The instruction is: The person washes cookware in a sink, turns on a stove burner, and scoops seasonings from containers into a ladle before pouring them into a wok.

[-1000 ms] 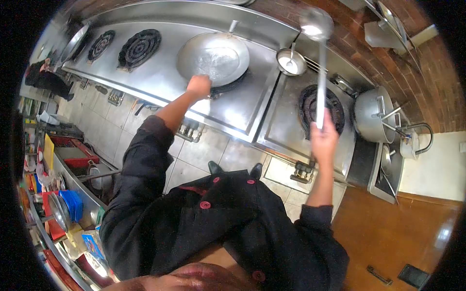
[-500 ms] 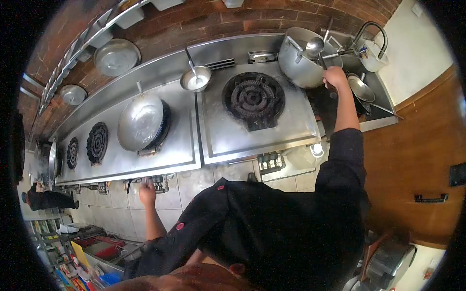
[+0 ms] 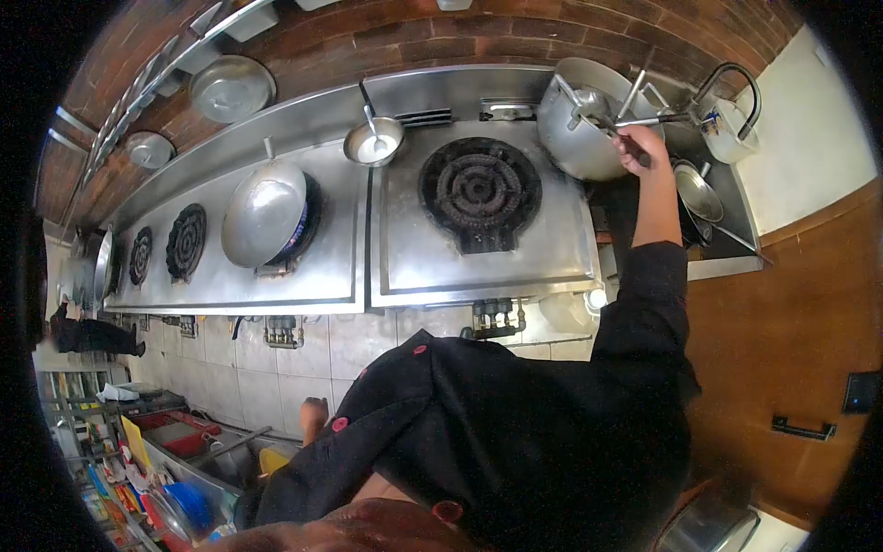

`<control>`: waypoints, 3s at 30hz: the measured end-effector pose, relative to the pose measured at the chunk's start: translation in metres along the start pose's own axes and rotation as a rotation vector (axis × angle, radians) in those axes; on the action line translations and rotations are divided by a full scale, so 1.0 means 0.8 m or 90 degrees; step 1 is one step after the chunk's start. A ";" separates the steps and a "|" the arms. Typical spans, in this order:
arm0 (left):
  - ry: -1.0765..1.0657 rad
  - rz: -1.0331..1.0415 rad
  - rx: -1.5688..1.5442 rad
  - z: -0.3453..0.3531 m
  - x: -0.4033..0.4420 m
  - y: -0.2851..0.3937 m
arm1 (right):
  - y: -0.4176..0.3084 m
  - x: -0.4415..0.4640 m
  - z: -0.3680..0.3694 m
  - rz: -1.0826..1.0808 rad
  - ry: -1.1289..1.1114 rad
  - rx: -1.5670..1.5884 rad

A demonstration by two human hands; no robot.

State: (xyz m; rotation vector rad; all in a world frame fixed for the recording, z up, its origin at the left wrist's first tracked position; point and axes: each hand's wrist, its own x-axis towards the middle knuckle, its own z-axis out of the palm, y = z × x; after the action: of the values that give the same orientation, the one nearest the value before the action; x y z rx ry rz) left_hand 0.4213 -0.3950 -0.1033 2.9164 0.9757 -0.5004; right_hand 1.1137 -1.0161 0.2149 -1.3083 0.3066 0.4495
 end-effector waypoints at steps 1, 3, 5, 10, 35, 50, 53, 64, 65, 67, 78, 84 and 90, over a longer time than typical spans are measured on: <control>0.029 0.000 -0.040 0.016 0.017 -0.008 | 0.000 -0.010 -0.009 -0.041 -0.085 0.071; 0.010 -0.086 -0.107 0.016 0.019 -0.004 | -0.009 -0.023 -0.018 -0.074 -0.047 0.124; -0.001 -0.131 -0.161 -0.013 0.018 0.009 | -0.023 -0.036 -0.032 -0.050 -0.062 0.114; 0.004 -0.140 -0.210 -0.049 0.055 0.028 | -0.057 -0.086 -0.011 -0.031 -0.020 0.030; -0.063 -0.127 -0.446 -0.002 0.049 -0.107 | 0.129 -0.234 0.404 -0.015 -0.269 0.006; 0.040 0.116 -0.716 -0.277 0.095 -0.076 | 0.408 -0.185 0.660 -0.165 -0.330 -0.521; 0.043 0.299 -0.742 -0.302 0.134 -0.028 | 0.436 -0.194 0.650 -0.426 -0.284 -0.708; -0.162 0.433 -0.835 -0.338 0.222 0.060 | 0.530 -0.209 0.708 -0.340 -0.293 -0.295; -0.157 0.376 -0.911 -0.350 0.222 0.048 | 0.521 -0.211 0.725 -0.537 -0.293 -0.383; 0.024 0.221 -0.909 -0.360 0.221 0.027 | 0.525 -0.193 0.745 -0.485 -0.435 -0.391; 0.095 -0.048 -0.453 -0.398 0.264 -0.273 | 0.010 -0.030 0.928 -0.660 -0.143 -0.152; 0.056 0.160 -0.296 -0.456 0.312 -0.409 | -0.104 0.028 1.035 -0.463 -0.162 -0.174; 0.039 0.250 -0.198 -0.537 0.371 -0.448 | -0.116 0.025 1.062 -0.494 0.013 -0.418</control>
State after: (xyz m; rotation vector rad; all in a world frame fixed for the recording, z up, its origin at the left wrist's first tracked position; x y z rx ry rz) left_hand 0.5586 0.1196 0.2398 2.7432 0.4153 -0.2152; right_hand 1.1471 -0.2066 0.4877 -1.9358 -0.3729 -0.1491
